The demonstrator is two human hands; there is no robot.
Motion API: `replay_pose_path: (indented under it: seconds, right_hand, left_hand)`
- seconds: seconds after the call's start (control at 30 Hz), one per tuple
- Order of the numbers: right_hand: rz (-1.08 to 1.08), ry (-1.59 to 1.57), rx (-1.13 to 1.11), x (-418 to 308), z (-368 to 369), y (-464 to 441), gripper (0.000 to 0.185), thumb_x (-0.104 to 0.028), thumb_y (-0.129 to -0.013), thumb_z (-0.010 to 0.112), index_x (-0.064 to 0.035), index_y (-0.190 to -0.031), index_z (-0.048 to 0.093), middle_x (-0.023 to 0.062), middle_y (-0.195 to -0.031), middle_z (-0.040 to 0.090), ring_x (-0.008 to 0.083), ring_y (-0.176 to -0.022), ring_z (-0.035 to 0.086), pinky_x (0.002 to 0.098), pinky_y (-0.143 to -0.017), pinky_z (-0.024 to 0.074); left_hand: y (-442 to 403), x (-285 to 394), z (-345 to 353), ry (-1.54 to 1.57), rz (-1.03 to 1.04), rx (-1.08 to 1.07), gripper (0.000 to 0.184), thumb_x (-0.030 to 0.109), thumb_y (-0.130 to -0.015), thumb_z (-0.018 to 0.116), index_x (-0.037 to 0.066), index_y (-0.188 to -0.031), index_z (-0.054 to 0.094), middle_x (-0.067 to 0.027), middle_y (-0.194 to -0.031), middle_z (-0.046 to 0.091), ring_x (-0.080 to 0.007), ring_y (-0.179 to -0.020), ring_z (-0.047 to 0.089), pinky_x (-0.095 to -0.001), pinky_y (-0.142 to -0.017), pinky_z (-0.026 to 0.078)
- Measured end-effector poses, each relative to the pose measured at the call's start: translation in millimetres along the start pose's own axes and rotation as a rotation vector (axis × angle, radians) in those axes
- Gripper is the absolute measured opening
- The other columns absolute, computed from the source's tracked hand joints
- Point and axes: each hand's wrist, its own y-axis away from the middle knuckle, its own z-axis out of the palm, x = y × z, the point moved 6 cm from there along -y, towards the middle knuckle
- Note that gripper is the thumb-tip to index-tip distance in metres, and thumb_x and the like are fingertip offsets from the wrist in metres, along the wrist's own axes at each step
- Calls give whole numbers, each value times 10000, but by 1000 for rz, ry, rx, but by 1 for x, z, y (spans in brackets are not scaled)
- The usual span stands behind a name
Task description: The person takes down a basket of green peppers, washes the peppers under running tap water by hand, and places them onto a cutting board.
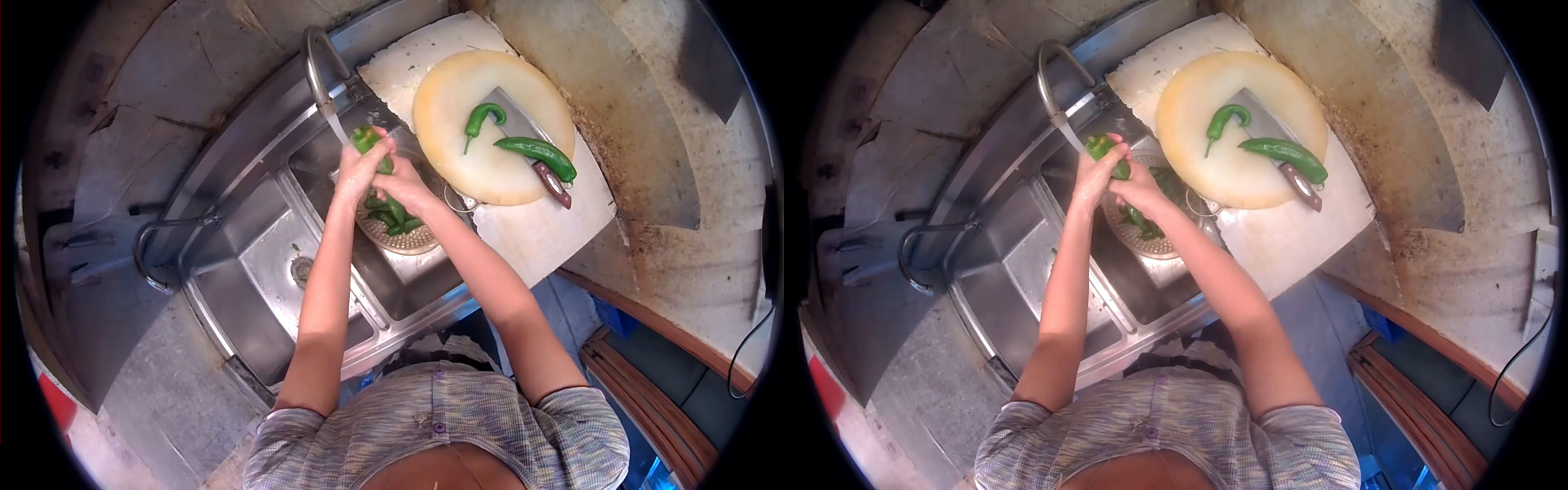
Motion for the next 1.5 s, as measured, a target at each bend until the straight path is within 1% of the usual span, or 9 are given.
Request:
replay_pose_path:
  seconds: [0.23, 0.37, 0.53, 0.77, 0.93, 1.03, 1.2, 1.33, 1.5]
  right_hand:
    - [-273, 659, 317, -6, -1, -28, 455, -185, -682, 653, 17, -1061, 505, 266, -833, 585, 395, -825, 578, 396, -703, 466]
    - [100, -68, 56, 16, 18, -8, 176, -143, -761, 602, -22, -854, 514, 55, -530, 504, 124, -346, 444, 252, -327, 346]
    - [317, -562, -123, 13, 21, 34, 327, -362, -899, 476, -51, -797, 472, -5, -463, 381, 70, -315, 304, 212, -299, 213]
    - [-345, 960, 626, -56, -117, 29, 306, -360, -854, 533, -56, -892, 533, 99, -683, 580, 222, -614, 573, 366, -547, 458]
    - [2, 1477, 876, -86, -158, 8, 394, -379, -791, 563, -8, -922, 549, 198, -831, 601, 362, -851, 594, 445, -715, 469]
    - [71, 1340, 761, -83, -165, 2, 439, -344, -759, 580, 22, -994, 524, 215, -887, 596, 360, -882, 593, 448, -782, 458]
    - [-316, 320, 528, -99, -134, 22, 320, -258, -832, 511, 11, -1006, 518, 90, -799, 606, 200, -625, 562, 292, -559, 470]
    - [-27, -306, 31, -36, -38, -4, 365, -387, -906, 442, -61, -1071, 450, 54, -719, 527, 131, -456, 451, 238, -383, 355]
    - [283, -697, -172, 16, 24, -15, 458, -455, -932, 302, -48, -830, 486, 23, -514, 418, 156, -367, 382, 264, -336, 312]
  left_hand:
    - [-3, 13, -21, -210, 220, 267, 247, 228, -796, 646, 6, -853, 554, -55, -748, 595, -135, -644, 565, -255, -603, 452]
    - [-21, -6, -28, 317, -39, 334, 318, 327, -831, 612, 26, -826, 510, -63, -674, 556, -131, -558, 543, -243, -503, 450]
    - [-39, -40, -24, 878, -156, 314, 217, 259, -854, 581, 66, -818, 490, -47, -731, 527, -170, -554, 504, -288, -500, 452]
    - [-74, -61, -12, 211, -249, 227, 300, 146, -759, 669, 29, -978, 501, -90, -832, 561, -197, -756, 544, -330, -609, 471]
    - [-67, -33, 87, -23, -58, -119, 531, 119, -812, 592, -38, -1230, 305, -201, -1169, 466, -263, -1056, 494, -347, -885, 424]
    - [-80, -53, 97, -367, 292, -75, 606, 121, -814, 582, -40, -1298, 256, -212, -1190, 477, -254, -1096, 488, -330, -923, 394]
    - [-52, -28, 64, -140, 37, -237, 599, 362, -885, 502, -35, -1297, 327, -154, -1257, 456, -237, -1143, 461, -333, -938, 382]
    - [-20, -4, 41, 382, -125, -340, 433, 387, -868, 529, 3, -1061, 483, -95, -926, 555, -153, -773, 566, -254, -659, 468]
    - [-10, -23, -39, 86, -82, 251, 299, 312, -884, 530, 16, -921, 528, -21, -695, 533, -89, -625, 491, -234, -559, 416]
